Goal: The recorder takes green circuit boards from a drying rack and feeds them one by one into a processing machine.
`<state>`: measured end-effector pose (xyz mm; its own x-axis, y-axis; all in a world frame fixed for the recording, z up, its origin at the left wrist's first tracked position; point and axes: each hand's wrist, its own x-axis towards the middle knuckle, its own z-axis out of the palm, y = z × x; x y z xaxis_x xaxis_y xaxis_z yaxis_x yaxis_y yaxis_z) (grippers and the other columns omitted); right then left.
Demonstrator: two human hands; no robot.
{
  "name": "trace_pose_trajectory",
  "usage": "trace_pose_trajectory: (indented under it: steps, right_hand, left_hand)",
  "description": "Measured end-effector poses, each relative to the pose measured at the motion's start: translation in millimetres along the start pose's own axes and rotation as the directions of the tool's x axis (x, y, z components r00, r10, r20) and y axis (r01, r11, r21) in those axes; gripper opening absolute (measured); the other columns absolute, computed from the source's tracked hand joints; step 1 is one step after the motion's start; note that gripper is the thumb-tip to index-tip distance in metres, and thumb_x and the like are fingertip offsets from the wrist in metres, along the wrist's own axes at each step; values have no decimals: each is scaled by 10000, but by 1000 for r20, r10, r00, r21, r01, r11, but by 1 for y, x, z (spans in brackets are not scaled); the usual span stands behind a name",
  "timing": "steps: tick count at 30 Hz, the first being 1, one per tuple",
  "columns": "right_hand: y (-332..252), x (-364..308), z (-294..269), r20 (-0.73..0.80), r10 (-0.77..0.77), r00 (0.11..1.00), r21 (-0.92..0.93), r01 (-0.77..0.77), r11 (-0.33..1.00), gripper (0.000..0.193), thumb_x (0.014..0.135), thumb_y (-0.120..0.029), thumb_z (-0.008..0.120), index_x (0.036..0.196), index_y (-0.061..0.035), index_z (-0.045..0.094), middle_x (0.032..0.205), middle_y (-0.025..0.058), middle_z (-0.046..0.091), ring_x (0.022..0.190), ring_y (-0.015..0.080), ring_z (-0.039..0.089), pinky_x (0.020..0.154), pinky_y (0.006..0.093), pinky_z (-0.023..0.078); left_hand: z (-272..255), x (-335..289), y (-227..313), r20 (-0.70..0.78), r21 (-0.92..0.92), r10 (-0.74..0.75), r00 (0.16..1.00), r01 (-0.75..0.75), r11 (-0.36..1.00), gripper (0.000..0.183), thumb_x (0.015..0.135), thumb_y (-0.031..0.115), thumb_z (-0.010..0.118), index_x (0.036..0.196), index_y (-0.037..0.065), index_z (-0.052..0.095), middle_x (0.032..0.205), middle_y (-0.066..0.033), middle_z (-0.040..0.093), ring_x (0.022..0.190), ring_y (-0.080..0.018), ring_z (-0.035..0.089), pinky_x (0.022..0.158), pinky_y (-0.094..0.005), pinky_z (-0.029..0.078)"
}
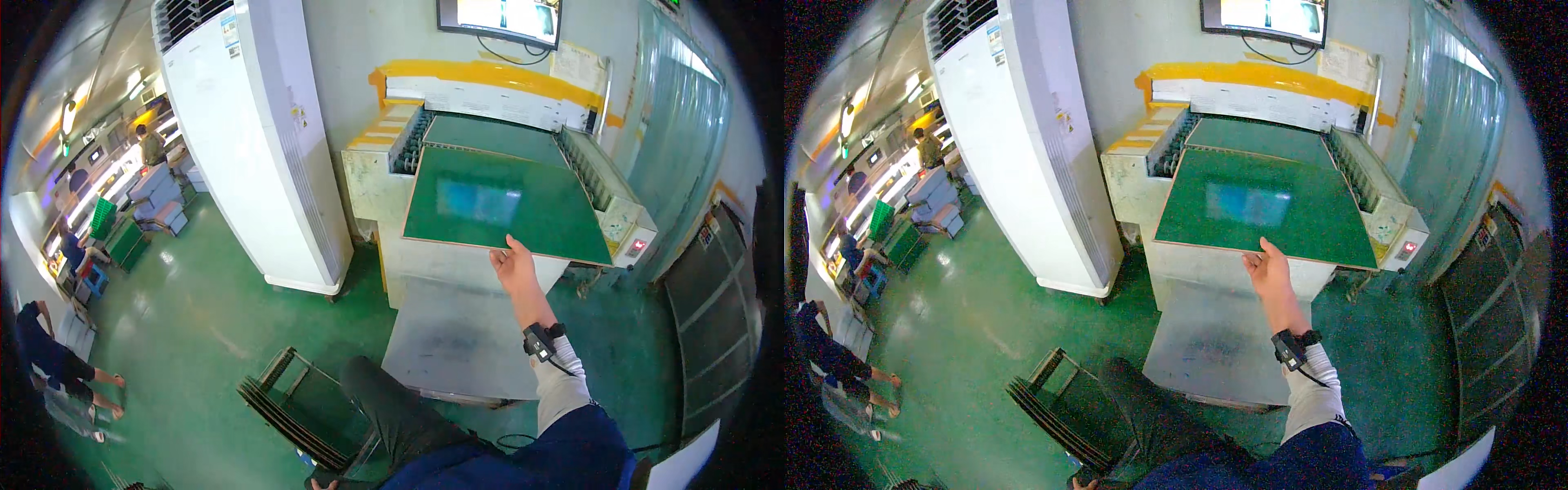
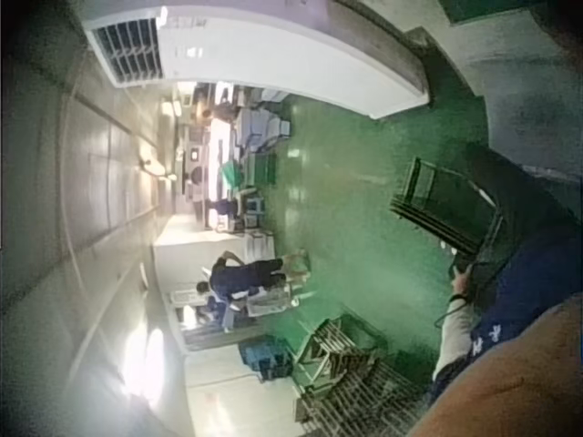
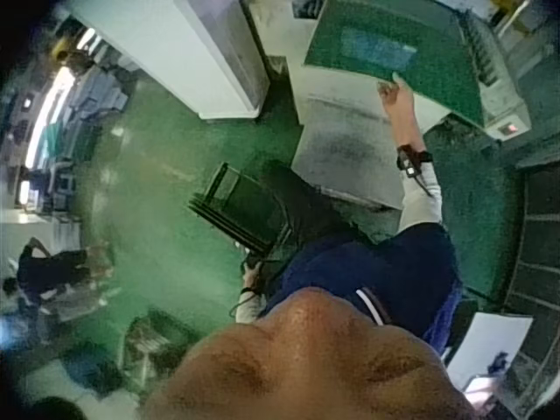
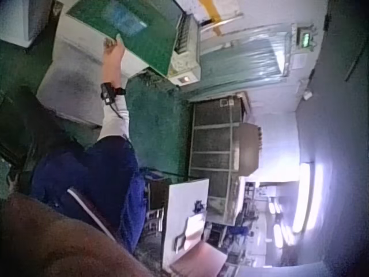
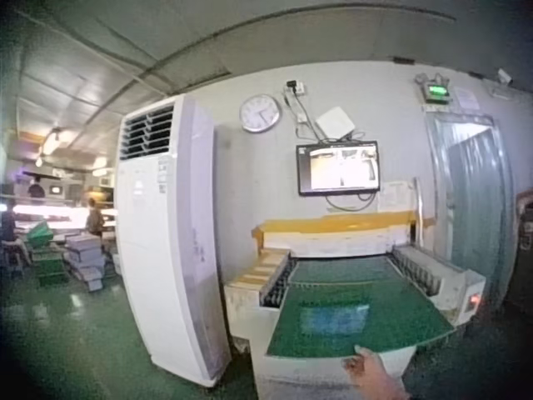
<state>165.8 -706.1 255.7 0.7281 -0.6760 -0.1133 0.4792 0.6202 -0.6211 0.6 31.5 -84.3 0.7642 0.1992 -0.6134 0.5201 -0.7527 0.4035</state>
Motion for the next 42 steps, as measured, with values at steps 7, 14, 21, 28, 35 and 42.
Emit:
trace_pose_trajectory:
  steps: [7, 14, 21, 28, 35, 42]
  right_hand:
    - [-3, 2, 12, -4, 52, 999, -104, -52, 993, 293, 889, -208, 668, 1107, -81, 521, 1033, 127, 644, 908, 265, 633, 755, 379, 522]
    - [-17, 12, 16, 5, 22, 1000, -176, -21, 984, 250, 894, -250, 663, 1051, -108, 530, 1014, 113, 653, 890, 270, 642, 797, 377, 486]
    - [-11, 18, 32, -32, 7, 999, -159, -12, 987, 223, 892, -225, 661, 1018, -93, 532, 963, 127, 660, 874, 275, 653, 784, 386, 508]
    - [-20, 47, 23, -33, 4, 999, -118, -8, 993, 259, 893, -205, 654, 1078, -74, 527, 971, 135, 649, 823, 295, 661, 735, 411, 532]
    - [-27, 63, 19, -61, -41, 997, -120, 33, 992, 273, 902, -198, 639, 1097, -57, 510, 980, 142, 616, 851, 301, 646, 709, 391, 533]
    - [-42, 85, 8, -68, -32, 997, -82, 27, 996, 260, 910, -199, 626, 1111, -87, 506, 972, 126, 585, 846, 312, 636, 708, 389, 530]
  left_hand:
    - [0, -2, 7, -6, 95, -45, 999, 45, 994, 967, 791, 572, 698, 1520, 125, 248, 1295, -296, 547, 1192, -439, 537, 970, -470, 452]
    - [7, 11, -2, 38, 52, -23, 999, 21, 998, 943, 812, 553, 683, 1514, 92, 254, 1306, -305, 529, 1169, -435, 544, 948, -461, 470]
    - [25, 33, -45, -34, 504, 478, 878, -398, 767, 881, 840, 504, 678, 1507, 98, 271, 1265, -280, 566, 1111, -438, 576, 897, -466, 494]
    - [17, 10, -13, -59, 132, 64, 996, -56, 990, 872, 861, 488, 664, 1520, 106, 241, 1261, -267, 574, 1089, -434, 586, 883, -474, 494]
    - [8, -1, -4, 16, 66, 14, 1000, -15, 998, 966, 830, 558, 663, 1538, 108, 183, 1313, -262, 547, 1168, -431, 547, 936, -483, 465]
    - [8, -1, 1, 23, 86, 56, 998, -58, 995, 971, 827, 567, 658, 1541, 117, 176, 1317, -287, 533, 1179, -440, 536, 950, -484, 455]
